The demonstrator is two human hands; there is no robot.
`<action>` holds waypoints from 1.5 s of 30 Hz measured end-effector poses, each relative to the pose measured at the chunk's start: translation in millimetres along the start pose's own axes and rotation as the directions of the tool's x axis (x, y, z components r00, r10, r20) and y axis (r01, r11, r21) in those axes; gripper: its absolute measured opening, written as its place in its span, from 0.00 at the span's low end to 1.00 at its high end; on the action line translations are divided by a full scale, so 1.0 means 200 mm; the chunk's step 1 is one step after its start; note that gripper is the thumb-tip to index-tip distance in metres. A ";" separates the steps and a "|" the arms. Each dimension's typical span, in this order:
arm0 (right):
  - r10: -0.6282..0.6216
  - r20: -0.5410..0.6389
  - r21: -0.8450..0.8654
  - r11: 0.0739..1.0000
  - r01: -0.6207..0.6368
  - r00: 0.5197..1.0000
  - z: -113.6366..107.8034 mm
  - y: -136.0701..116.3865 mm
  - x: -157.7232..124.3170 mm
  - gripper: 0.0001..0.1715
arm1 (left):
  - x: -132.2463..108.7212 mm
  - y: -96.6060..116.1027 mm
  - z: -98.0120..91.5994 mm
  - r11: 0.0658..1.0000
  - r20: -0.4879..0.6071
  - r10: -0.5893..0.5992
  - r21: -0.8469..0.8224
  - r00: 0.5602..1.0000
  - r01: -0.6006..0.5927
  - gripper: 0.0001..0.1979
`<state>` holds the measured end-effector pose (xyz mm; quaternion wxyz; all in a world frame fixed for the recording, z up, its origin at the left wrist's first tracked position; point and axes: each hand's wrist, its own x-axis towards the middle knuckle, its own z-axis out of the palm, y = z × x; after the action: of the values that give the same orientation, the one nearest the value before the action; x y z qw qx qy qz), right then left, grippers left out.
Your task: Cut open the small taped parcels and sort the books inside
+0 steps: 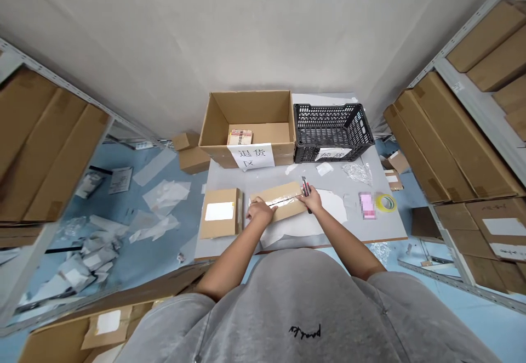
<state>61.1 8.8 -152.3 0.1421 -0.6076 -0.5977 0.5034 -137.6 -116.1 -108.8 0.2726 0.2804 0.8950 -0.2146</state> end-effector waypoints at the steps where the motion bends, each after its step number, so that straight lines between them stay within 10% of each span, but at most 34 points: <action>1: 0.001 -0.014 -0.065 0.998 -0.002 1.000 -0.01 0.01 0.01 0.28 | 0.00 0.00 0.00 0.999 -0.073 0.034 0.038 0.997 -0.031 0.54; 5: 0.046 -0.006 -0.130 0.990 -0.046 0.999 -0.02 0.05 0.01 0.25 | 0.04 0.03 -0.05 0.911 -0.347 0.412 0.134 0.843 -0.390 0.52; 10: 0.044 0.002 -0.151 0.988 -0.043 0.999 -0.01 -0.01 0.04 0.26 | 0.12 0.14 -0.08 0.638 -0.338 0.743 0.098 0.577 -0.764 0.43; 17: -0.043 -0.072 -0.234 0.972 0.025 0.996 -0.05 -0.09 -0.03 0.13 | 0.16 0.20 -0.04 0.640 -0.308 0.744 0.073 0.593 -0.765 0.41; 26: 0.096 0.038 0.103 0.990 -0.100 0.995 -0.03 0.02 -0.29 0.18 | 0.14 0.31 0.02 0.550 -0.354 0.800 0.108 0.485 -0.828 0.36; 45: -0.014 -0.091 -0.308 0.951 -0.014 0.996 -0.04 -0.07 -0.24 0.10 | 0.17 0.33 -0.03 0.558 -0.291 0.804 0.072 0.518 -0.827 0.36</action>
<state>70.5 -26.7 -117.1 0.0729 -0.6448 -0.6618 0.3754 -121.8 -50.1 -140.4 0.2168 0.6845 0.6959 0.0162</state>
